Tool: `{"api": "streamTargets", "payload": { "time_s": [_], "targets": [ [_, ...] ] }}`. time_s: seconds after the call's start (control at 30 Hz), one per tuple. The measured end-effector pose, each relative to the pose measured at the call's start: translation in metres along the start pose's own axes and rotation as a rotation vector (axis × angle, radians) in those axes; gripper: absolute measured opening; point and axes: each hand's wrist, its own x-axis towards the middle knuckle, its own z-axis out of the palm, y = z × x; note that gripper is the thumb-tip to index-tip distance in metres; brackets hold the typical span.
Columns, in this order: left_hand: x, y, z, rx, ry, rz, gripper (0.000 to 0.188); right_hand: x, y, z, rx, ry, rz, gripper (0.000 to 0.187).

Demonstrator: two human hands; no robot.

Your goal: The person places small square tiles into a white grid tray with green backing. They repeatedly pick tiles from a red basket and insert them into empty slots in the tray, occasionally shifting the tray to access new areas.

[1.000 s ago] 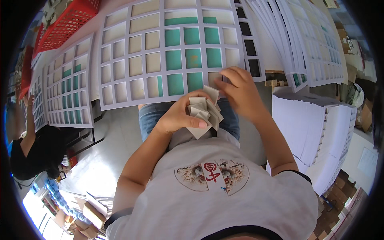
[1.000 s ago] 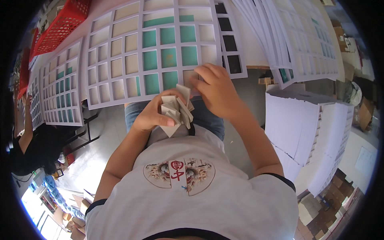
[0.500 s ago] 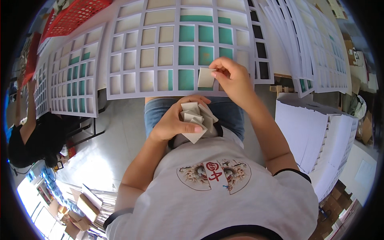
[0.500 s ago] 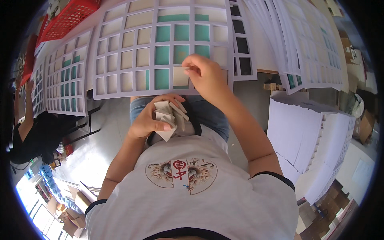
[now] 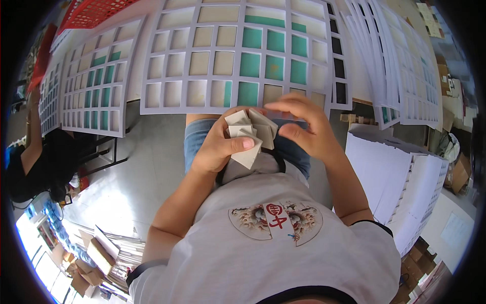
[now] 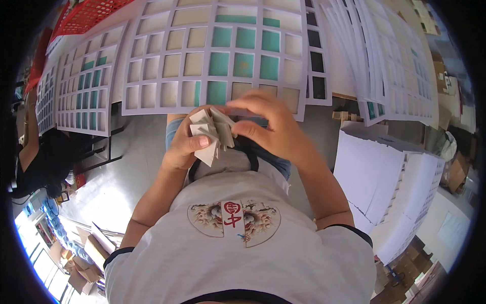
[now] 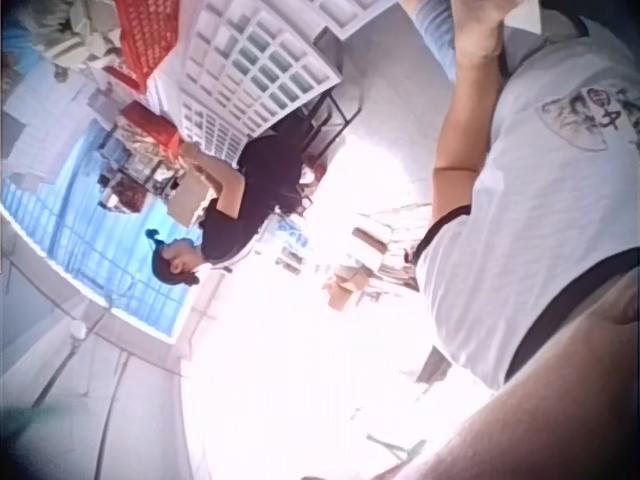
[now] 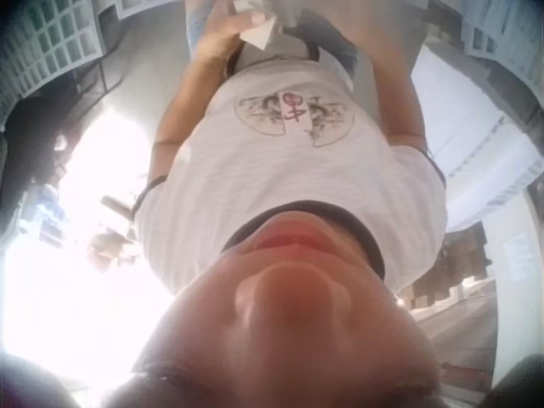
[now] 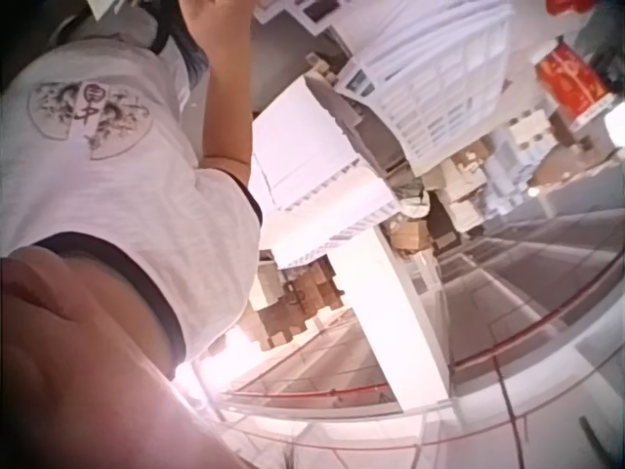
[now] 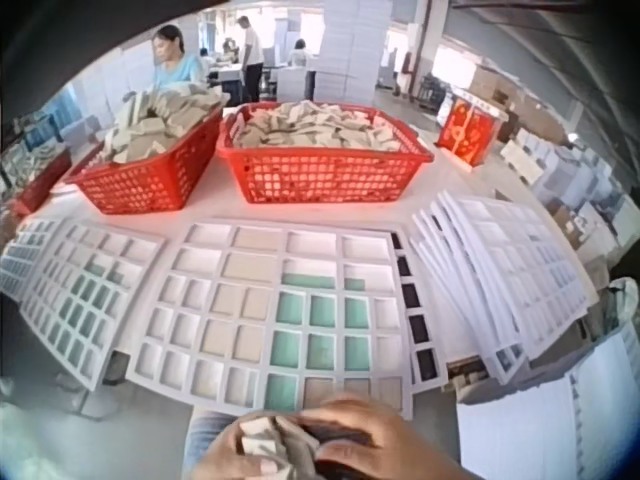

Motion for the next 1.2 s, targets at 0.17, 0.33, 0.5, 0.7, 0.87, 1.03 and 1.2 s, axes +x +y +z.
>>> {"api": "streamTargets", "payload": {
  "time_s": [0.17, 0.33, 0.5, 0.7, 0.87, 1.03, 1.2],
  "targets": [
    [-0.011, 0.003, -0.006, 0.002, 0.084, 0.002, 0.069, 0.009, 0.003, 0.016, 0.099, -0.046, 0.239, 0.017],
    [-0.024, -0.006, -0.013, 0.132, 0.224, 0.036, 0.071, 0.051, 0.015, 0.020, -0.345, 0.140, -0.089, 0.017],
    [-0.027, -0.006, -0.021, 0.075, 0.217, 0.025, 0.069, 0.083, 0.036, 0.026, -0.616, -0.153, -0.153, 0.014],
    [-0.022, -0.008, -0.024, 0.007, 0.190, 0.031, 0.072, 0.072, 0.043, 0.033, -0.621, -0.154, -0.150, 0.022],
    [-0.022, -0.005, -0.025, -0.002, 0.160, 0.032, 0.074, 0.039, 0.042, 0.034, -0.684, -0.099, -0.319, 0.029],
    [-0.028, -0.001, -0.021, -0.009, 0.205, 0.060, 0.069, 0.020, 0.000, 0.035, -0.153, -0.146, 0.058, 0.028],
    [-0.037, 0.004, -0.022, -0.094, 0.266, 0.084, 0.059, 0.026, -0.004, 0.050, 0.081, -0.106, 0.345, 0.020]
  ]
}}
